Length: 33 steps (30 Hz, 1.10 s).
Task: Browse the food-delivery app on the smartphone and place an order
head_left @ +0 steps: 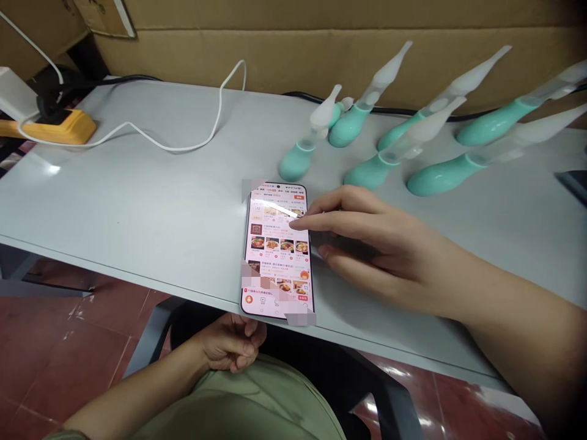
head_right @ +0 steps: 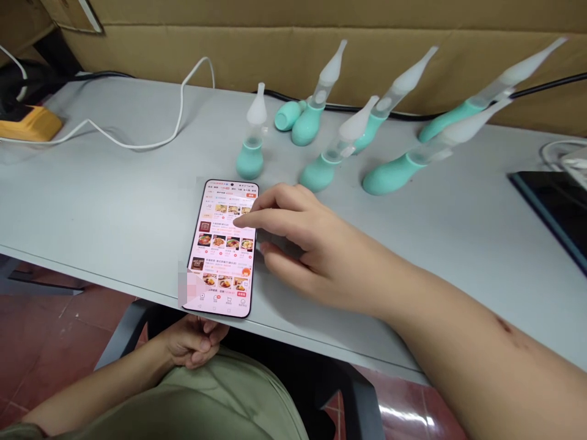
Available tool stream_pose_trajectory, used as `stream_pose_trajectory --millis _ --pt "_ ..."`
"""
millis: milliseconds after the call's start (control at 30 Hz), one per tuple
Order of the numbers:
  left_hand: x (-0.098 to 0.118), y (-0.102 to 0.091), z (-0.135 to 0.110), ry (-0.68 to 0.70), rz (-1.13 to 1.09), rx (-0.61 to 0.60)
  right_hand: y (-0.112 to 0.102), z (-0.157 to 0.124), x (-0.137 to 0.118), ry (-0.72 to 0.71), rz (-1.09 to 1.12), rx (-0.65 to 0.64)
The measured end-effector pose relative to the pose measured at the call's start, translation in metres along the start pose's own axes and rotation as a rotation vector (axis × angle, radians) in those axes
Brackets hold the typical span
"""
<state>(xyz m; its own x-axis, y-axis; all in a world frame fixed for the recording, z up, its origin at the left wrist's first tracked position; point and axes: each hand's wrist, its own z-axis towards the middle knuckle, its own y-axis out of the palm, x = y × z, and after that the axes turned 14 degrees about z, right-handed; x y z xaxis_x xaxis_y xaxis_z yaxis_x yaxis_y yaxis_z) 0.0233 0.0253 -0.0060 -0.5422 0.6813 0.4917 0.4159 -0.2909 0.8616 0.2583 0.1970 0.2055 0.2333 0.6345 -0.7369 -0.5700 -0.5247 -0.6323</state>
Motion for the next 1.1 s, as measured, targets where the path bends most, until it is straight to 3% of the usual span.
stream_pose_trajectory --millis 467,1100 --pt "0.007 0.004 -0.001 -0.058 -0.055 -0.053 0.001 -0.003 0.0 0.027 0.04 0.053" --pt "0.012 0.009 -0.001 -0.09 -0.035 0.018 0.0 -0.002 -0.001 -0.061 -0.021 -0.047"
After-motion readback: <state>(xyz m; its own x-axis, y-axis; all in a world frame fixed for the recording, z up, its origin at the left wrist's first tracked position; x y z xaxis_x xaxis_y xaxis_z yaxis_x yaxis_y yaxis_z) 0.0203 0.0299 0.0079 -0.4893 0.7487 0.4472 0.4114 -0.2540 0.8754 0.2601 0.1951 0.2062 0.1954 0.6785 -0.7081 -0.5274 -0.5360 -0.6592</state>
